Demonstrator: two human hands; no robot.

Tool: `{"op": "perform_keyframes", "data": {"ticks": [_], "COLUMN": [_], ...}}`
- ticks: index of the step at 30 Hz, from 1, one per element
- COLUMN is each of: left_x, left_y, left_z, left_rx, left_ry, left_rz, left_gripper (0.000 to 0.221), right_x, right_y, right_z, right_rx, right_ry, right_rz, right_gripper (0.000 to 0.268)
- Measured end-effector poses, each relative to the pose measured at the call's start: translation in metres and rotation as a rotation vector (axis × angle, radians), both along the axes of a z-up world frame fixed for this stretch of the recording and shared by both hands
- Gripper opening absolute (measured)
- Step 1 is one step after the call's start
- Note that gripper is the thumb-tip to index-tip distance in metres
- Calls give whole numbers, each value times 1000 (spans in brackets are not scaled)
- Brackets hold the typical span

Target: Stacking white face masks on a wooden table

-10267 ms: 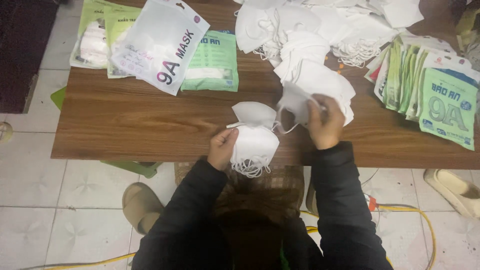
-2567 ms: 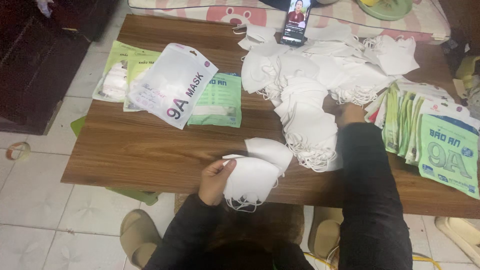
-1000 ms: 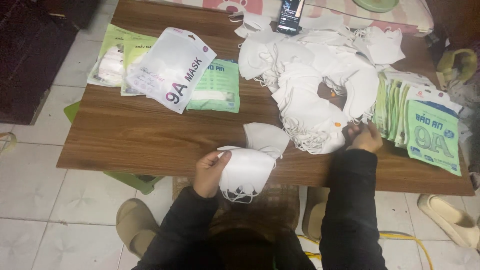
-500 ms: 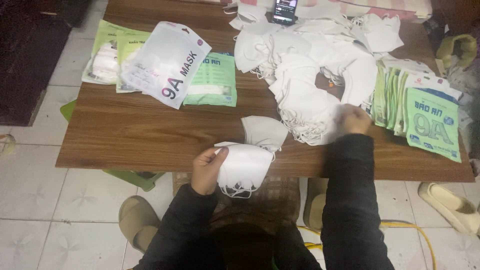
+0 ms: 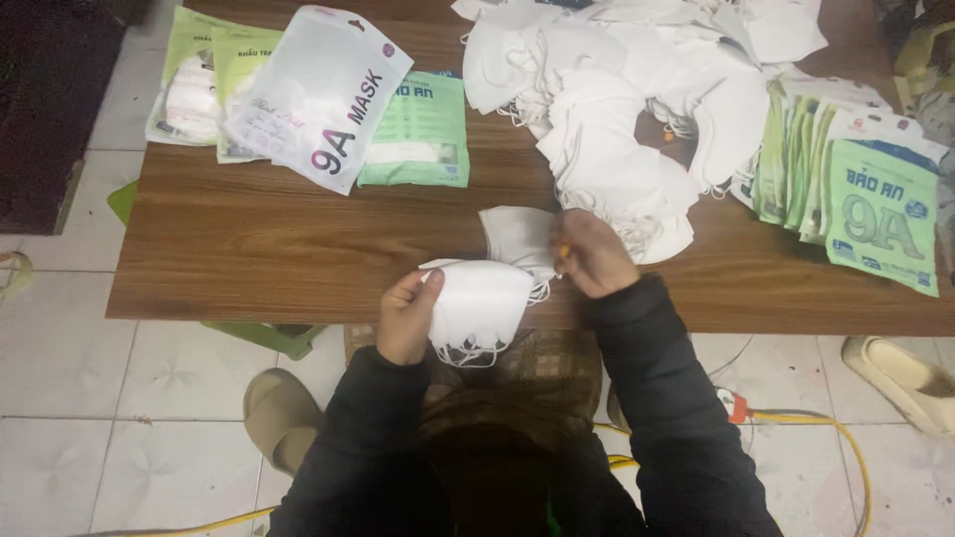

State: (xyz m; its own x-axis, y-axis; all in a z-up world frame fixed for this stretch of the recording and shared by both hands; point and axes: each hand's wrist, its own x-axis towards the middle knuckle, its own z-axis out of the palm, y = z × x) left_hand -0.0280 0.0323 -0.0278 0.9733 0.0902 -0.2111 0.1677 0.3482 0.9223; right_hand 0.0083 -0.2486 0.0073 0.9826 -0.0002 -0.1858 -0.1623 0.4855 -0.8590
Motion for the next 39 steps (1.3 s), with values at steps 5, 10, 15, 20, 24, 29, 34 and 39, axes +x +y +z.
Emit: {"op": "perform_keyframes", "data": {"ticks": [5, 10, 15, 20, 24, 29, 34, 39], "left_x": [3, 4, 5, 6, 10, 13, 12, 16], "left_y": [10, 14, 16, 12, 10, -2, -10, -7], "left_z": [-6, -2, -7, 2, -12, -8, -5, -27], "left_rx": [19, 47, 77, 60, 33, 34, 10, -8], "left_ry": [14, 16, 43, 40, 50, 50, 32, 19], "left_rz": [15, 11, 4, 14, 40, -13, -94, -68], "left_gripper": [18, 17, 19, 20, 18, 19, 21, 20], "right_x": [26, 44, 50, 39, 16, 39, 56, 35], "right_y": [11, 4, -6, -12, -13, -85, -121, -114], "right_z": [-22, -29, -41, -45, 33, 56, 18, 27], "right_rx": [-1003, -1655, -1749, -1715, -1708, -1850, -1809, -1917], "right_ry": [-137, -51, 47, 111, 197, 133, 220, -10], "right_rz": [86, 283, 375, 349, 304, -6, -162, -298], "right_gripper": [30, 61, 61, 55, 51, 41, 33, 26]}}
